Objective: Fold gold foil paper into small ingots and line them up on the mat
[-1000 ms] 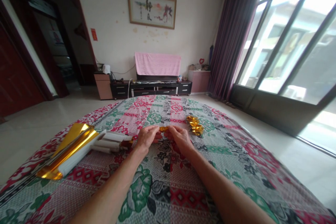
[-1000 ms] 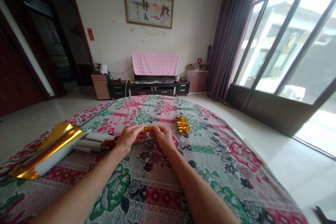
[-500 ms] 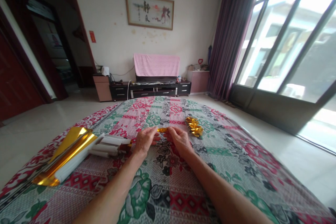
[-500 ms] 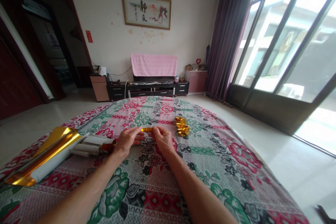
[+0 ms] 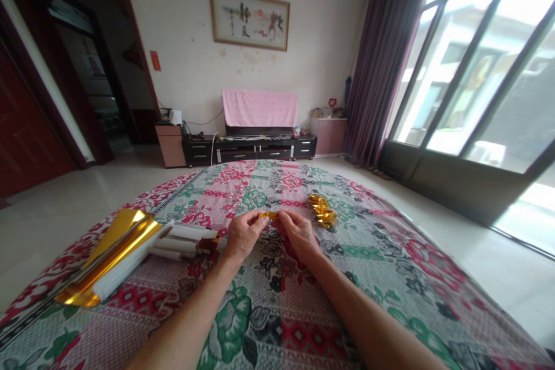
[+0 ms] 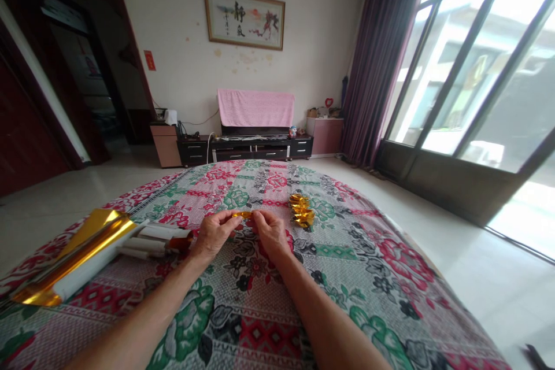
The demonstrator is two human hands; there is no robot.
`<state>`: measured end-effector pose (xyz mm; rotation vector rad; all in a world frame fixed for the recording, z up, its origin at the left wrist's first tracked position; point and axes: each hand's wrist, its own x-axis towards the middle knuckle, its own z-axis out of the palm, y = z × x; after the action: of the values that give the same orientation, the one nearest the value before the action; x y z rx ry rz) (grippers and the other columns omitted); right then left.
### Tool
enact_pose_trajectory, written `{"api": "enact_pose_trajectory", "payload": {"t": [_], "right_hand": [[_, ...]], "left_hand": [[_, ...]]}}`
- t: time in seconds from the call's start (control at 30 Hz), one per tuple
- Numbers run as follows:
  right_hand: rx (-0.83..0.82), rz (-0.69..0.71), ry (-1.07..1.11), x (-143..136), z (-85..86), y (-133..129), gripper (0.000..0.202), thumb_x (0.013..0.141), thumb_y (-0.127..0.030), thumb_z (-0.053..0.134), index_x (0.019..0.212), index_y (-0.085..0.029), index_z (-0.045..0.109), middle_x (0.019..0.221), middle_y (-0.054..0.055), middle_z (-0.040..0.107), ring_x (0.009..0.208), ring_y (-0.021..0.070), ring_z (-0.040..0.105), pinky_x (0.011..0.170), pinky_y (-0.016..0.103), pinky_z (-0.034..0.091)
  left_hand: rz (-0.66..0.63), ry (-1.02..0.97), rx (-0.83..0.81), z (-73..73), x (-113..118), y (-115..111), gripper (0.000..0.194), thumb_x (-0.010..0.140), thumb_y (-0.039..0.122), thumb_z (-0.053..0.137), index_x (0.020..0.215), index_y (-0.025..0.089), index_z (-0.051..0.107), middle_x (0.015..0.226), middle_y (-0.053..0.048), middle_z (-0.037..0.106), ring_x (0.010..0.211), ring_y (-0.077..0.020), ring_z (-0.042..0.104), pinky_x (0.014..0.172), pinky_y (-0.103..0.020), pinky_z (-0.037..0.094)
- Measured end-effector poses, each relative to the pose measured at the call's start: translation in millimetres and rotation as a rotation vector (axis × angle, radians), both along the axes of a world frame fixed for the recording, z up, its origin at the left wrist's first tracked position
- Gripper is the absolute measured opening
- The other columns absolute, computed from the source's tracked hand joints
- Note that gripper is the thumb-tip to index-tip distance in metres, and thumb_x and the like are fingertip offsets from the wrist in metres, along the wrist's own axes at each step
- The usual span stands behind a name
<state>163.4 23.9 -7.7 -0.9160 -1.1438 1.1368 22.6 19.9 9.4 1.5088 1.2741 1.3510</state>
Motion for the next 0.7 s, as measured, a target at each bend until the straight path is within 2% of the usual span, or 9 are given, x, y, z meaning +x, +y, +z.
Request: {"api": "enact_pose_trajectory", "payload": {"t": [0.47, 0.7], "right_hand": [[0.002, 0.002, -0.029, 0.7, 3.7, -3.6, 0.03, 0.07, -0.041, 0.062, 0.088, -0.018, 0.066, 0.085, 0.004, 0.07, 0.075, 0.0198, 0.066, 0.067, 0.029, 0.051], [0.016, 0.063, 0.001, 0.1, 7.4, -7.6, 0.032, 0.064, -0.027, 0.066, 0.095, -0.018, 0.064, 0.089, 0.004, 0.07, 0.079, 0.0187, 0.066, 0.071, 0.029, 0.05]], "left_hand": [[0.055, 0.0, 0.056, -7.1, -2.5, 5.1, 0.029, 0.068, 0.033, 0.061, 0.091, 0.016, 0.067, 0.083, -0.004, 0.071, 0.074, -0.0174, 0.066, 0.061, -0.024, 0.052], [0.039, -0.103, -0.029, -1.8, -1.1, 2.1, 0.03, 0.069, 0.033, 0.06, 0.093, 0.015, 0.065, 0.075, -0.003, 0.07, 0.068, -0.0174, 0.066, 0.056, -0.024, 0.051]]}}
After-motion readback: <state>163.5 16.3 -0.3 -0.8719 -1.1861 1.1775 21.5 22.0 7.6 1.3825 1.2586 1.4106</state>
